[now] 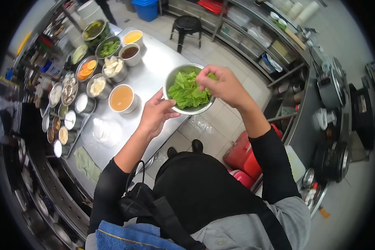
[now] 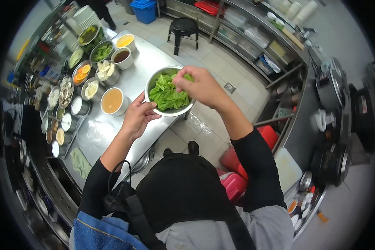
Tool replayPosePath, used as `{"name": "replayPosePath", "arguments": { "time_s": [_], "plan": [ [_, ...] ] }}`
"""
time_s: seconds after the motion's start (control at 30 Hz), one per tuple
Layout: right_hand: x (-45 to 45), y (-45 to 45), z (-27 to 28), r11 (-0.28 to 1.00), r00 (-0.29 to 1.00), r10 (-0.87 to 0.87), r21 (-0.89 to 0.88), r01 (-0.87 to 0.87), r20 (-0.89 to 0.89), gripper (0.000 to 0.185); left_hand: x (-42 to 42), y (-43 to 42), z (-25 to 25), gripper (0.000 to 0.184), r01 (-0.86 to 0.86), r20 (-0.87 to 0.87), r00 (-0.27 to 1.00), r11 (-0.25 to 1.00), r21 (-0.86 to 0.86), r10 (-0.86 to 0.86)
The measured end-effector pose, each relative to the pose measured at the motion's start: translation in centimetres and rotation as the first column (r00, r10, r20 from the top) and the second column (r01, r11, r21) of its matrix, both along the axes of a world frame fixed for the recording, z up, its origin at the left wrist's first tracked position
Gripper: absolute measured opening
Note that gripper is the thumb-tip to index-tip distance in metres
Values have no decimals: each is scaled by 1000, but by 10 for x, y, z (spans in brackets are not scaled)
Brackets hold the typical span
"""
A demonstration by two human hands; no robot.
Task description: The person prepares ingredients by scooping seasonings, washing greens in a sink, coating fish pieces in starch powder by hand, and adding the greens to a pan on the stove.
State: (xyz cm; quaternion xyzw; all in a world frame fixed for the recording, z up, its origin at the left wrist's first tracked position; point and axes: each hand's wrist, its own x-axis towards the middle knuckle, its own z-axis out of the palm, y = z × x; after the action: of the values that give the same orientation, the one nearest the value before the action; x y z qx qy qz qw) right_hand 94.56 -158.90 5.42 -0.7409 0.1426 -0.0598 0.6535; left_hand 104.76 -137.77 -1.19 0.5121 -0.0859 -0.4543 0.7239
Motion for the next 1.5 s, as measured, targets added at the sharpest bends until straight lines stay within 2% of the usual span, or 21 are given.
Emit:
{"name": "replayPosePath", "arguments": {
  "time_s": [0.13, 0.23, 0.3, 0.37, 0.47, 0.57, 0.63, 0.7, 0.73, 0.8, 0.87, 0.9, 0.97, 1.0, 1.03, 1.07, 1.13, 1.2, 1.27, 1.37, 1.5],
  "plan": [
    [-56, -45, -10, 828, 938, -281, 545, 130, 203, 42, -2, -11, -9, 49, 53, 24, 998, 998, 31, -54],
    [-115, -52, -89, 629, 787, -617, 604, 489, 7, 53, 2, -16, -16, 45, 69, 101, 991, 983, 170, -87],
    [-168, -33, -201, 545, 637, -753, 386, 744, -165, 47, -7, -25, -19, 46, 100, 122, 985, 979, 179, -122],
    [-218, 34, -346, 345, 364, -931, -244, 906, 36, 36, 7, -19, -37, 50, 168, 138, 970, 965, 203, -198],
    [-301, 191, -482, 557, 248, -713, -315, 768, -656, 29, 25, -31, -55, 54, 336, 189, 903, 909, 248, -386],
    [-304, 377, -491, 34, -306, -403, -348, 937, -862, 26, 60, -20, -54, 57, 432, 171, 859, 863, 263, -482],
    [-311, 459, -491, 65, 52, -155, 42, 997, -986, 10, 69, -29, -56, 56, 467, 170, 840, 845, 260, -516],
    [-297, 497, -437, -315, 199, -238, 269, 910, -951, 15, 63, -39, -54, 53, 635, 118, 748, 756, 157, -653],
    [-311, 507, -434, -323, 230, -215, 291, 901, -949, 15, 35, -56, -56, 53, 630, 126, 743, 751, 197, -657],
    [-334, 531, -419, -806, -200, -349, 184, 562, -916, 25, 29, -59, -58, 48, 710, 85, 688, 693, 121, -720],
    [-365, 507, -415, -953, -585, -261, 301, 30, -768, 42, -2, -55, -48, 46, 629, 70, 766, 768, 121, -639],
    [-370, 492, -411, -968, -509, -239, 162, 191, -827, 50, -4, -56, -49, 46, 637, 62, 759, 758, 136, -649],
    [-378, 463, -406, -788, -224, -257, 70, 612, -940, 57, -10, -51, -40, 46, 599, 51, 783, 774, 206, -619],
    [-383, 434, -410, -552, 15, -240, 149, 820, -971, 57, -14, -49, -43, 47, 559, 61, 812, 804, 201, -580],
    [-374, 390, -409, -315, 64, -293, 160, 936, -954, 53, -15, -48, -47, 47, 538, 30, 831, 817, 208, -555],
    [-363, 350, -406, -41, 137, -326, 159, 986, -935, 49, -13, -43, -48, 47, 522, 24, 844, 831, 193, -536],
    [-365, 277, -467, 254, 317, -594, 201, 946, -740, 37, -12, -33, -50, 44, 458, -3, 888, 882, 113, -460],
    [-330, 170, -405, 579, 511, -640, 77, 812, -573, 26, -11, -16, -69, 50, 336, -56, 941, 940, 54, -333],
    [-294, 84, -364, 446, 535, -668, 297, 844, -517, 17, -31, 7, -65, 51, 198, -11, 980, 975, 100, -198],
    [-236, -40, -335, 788, 788, -505, 183, 587, -353, 11, -55, 33, -65, 50, -38, -23, 999, 996, 83, 40],
    [-114, -65, -270, 934, 887, -341, -1, 359, -312, 7, -83, 113, -87, 45, -409, -45, 906, 899, 156, 421]
  ]
}}
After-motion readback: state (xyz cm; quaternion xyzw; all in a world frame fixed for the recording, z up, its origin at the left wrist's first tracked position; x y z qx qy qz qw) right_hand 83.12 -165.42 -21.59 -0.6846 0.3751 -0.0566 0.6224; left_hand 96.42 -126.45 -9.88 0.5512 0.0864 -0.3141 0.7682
